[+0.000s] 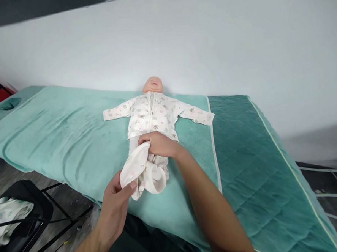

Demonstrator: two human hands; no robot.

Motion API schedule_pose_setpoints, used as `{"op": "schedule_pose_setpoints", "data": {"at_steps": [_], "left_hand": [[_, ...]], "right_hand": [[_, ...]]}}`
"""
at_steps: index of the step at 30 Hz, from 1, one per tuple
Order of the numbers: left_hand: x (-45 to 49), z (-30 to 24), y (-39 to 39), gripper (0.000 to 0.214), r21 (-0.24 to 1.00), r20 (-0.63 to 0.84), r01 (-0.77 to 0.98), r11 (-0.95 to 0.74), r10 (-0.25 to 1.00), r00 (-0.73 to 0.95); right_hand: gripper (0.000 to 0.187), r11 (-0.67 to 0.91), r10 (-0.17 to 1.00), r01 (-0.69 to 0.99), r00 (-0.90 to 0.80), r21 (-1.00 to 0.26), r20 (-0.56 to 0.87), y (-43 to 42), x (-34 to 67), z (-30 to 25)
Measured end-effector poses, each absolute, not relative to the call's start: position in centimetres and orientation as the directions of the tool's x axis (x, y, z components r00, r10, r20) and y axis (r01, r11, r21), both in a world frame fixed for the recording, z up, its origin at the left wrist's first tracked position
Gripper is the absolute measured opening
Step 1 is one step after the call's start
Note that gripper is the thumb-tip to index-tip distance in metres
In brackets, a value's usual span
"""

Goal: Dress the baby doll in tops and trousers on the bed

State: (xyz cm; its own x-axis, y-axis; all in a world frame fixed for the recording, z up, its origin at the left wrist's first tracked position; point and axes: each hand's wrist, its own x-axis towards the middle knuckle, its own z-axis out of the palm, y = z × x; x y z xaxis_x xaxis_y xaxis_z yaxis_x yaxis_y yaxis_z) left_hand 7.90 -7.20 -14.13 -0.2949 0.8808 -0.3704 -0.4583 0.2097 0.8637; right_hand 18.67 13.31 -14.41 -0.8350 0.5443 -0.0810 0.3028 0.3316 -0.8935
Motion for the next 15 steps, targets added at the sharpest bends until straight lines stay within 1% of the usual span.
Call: {"op": "schedule_pose_setpoints", "data": {"at_steps": [3,8,12,15], "left_hand": [[9.5,-14.8,-8.7,0.033,0.85,-0.404,-0.484,0.207,0.847,-0.346],[12.0,-16.9,-10.0,0.038,0.805,-0.459,-0.562,0.191,0.8,-0.385],[11.1,-19.6,-10.5,0.029,0.831,-0.443,-0.54,0.138,0.751,-0.49],[9.4,-21.0,-10.7,0.027,0.872,-0.392,-0.476,0.118,0.75,-0.533]], "right_hand": [[0.026,0.364,0.531,0.326,-0.842,-0.873,-0.093,13.2,18.6,-14.4],[0.021,0.45,0.483,0.364,-0.867,-0.816,-0.12,13.0,18.5,-14.0],[0.016,0.538,0.46,0.398,-0.877,-0.743,-0.136,12.7,18.4,-13.4],[0.012,0.585,0.449,0.436,-0.876,-0.684,-0.174,12.4,18.2,-13.2]]}}
